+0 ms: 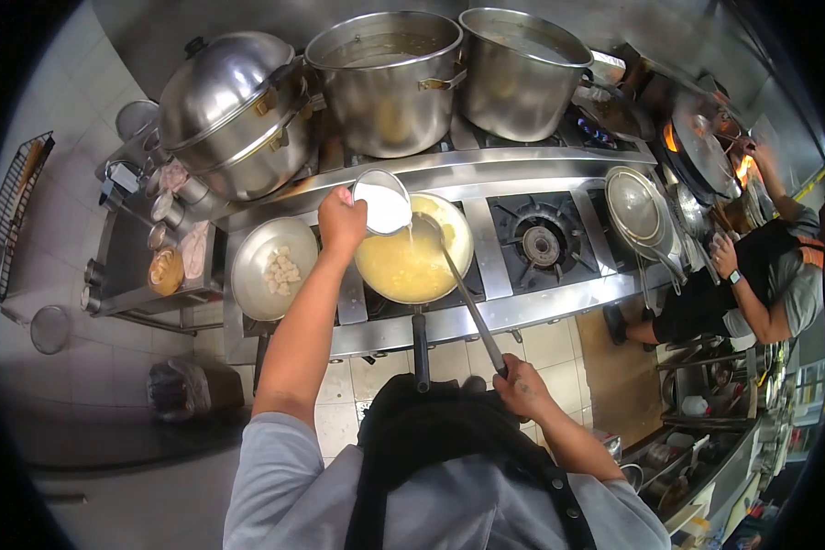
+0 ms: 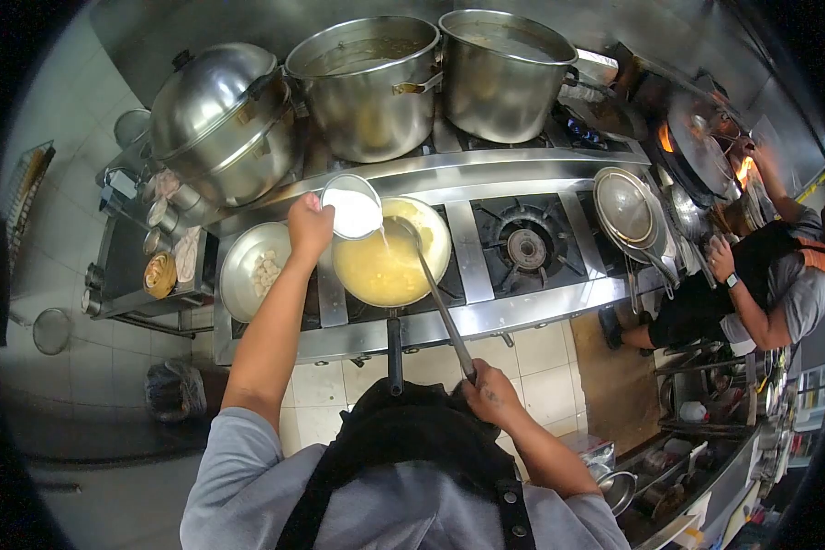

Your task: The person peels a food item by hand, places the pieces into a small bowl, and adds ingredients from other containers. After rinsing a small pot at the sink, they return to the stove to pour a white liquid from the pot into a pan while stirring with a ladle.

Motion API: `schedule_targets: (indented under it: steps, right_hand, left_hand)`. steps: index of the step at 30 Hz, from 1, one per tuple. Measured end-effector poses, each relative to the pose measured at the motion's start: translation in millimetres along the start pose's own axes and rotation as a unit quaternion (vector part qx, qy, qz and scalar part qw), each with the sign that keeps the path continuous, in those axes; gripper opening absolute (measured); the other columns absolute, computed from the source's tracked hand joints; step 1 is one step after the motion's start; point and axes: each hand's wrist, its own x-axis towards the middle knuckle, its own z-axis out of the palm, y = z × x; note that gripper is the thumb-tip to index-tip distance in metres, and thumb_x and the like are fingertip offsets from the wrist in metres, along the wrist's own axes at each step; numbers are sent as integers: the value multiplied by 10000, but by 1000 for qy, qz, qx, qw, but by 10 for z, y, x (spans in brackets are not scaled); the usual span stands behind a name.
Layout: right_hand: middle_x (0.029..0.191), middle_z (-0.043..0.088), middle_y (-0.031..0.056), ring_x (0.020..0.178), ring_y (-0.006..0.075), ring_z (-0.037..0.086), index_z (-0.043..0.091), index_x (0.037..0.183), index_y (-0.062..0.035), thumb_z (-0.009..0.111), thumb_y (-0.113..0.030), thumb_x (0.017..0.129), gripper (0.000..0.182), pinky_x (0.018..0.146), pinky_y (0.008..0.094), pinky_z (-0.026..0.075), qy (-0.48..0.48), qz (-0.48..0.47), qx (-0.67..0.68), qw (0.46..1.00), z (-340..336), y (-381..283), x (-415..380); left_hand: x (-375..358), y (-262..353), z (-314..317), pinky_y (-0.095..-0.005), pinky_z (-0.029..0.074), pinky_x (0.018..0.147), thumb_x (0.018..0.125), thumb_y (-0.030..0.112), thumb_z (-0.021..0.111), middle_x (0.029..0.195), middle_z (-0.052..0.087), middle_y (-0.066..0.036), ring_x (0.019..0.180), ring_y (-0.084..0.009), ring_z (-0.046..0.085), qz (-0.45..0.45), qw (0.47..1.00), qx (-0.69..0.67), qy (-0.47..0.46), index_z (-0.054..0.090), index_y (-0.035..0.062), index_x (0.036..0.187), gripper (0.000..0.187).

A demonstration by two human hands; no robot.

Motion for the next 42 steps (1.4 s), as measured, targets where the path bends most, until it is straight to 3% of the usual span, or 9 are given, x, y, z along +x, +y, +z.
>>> schedule_targets:
  steps: [5,7,10,20,28,32,36,39,42]
  right_hand:
    - [608,539,66,399,180,505,535,1021,31,587,-91,835,228,394,316,424,-150,157,336,916,-138,-17,122]
    - [593,476,6,376,121,440,523,1071,22,568,-74,847,248,341,256,377,-212,229,577,755,-296,-38,136]
    - [589,460,9,368,115,426,510,1086,20,547,-81,863,248,340,252,377,-216,226,607,731,-331,-71,99]
    - [569,495,32,358,135,460,530,1029,31,559,-47,845,202,345,268,382,-124,127,423,888,-347,-261,-4]
    - [606,554,91,413,154,545,536,994,42,551,-96,852,198,424,291,432,-8,24,52,998,-164,-105,19]
    - [620,555,85,430,157,557,543,981,38,567,-110,849,200,425,291,434,-3,-1,-34,999,-39,5,48]
    - [608,529,53,398,143,499,543,1017,39,591,-129,847,243,391,288,412,-131,138,264,946,-146,-120,95]
    - [576,470,18,364,118,424,521,1071,34,533,-70,859,236,342,253,368,-209,232,586,748,-319,-63,150]
    - [564,449,17,356,118,412,515,1058,46,526,-24,840,229,323,240,342,-189,218,574,766,-364,-241,49]
  left_hand:
    - [13,-31,-1,-341,392,570,684,64,580,586,426,-135,558,-231,400,7,1000,13,-6,407,-6,652,189]
    - [8,-59,7,-341,392,570,684,64,582,586,431,-132,558,-228,402,14,1000,17,0,412,-6,653,186]
    - [2,-41,-1,-342,395,572,686,60,581,590,437,-135,559,-226,408,1,1000,3,-4,424,-8,660,174]
    - [35,100,-49,-385,440,630,712,70,591,654,520,-174,613,-331,514,-25,998,40,-32,467,-25,703,156]
    - [41,113,-10,-394,428,608,706,66,587,611,490,-176,583,-339,491,-10,999,44,-23,460,-19,690,154]
    - [48,99,7,-393,426,598,699,64,587,609,486,-172,574,-333,482,-14,999,42,-24,452,-18,677,160]
    - [57,71,19,-389,427,596,699,65,584,613,488,-166,571,-327,479,-14,999,35,-28,447,-17,674,161]
    - [70,26,27,-387,429,600,702,65,581,615,490,-164,574,-326,482,-17,999,35,-30,448,-17,677,159]
    - [71,28,22,-383,431,604,704,64,578,618,490,-163,578,-325,482,-19,999,34,-26,446,-17,679,157]
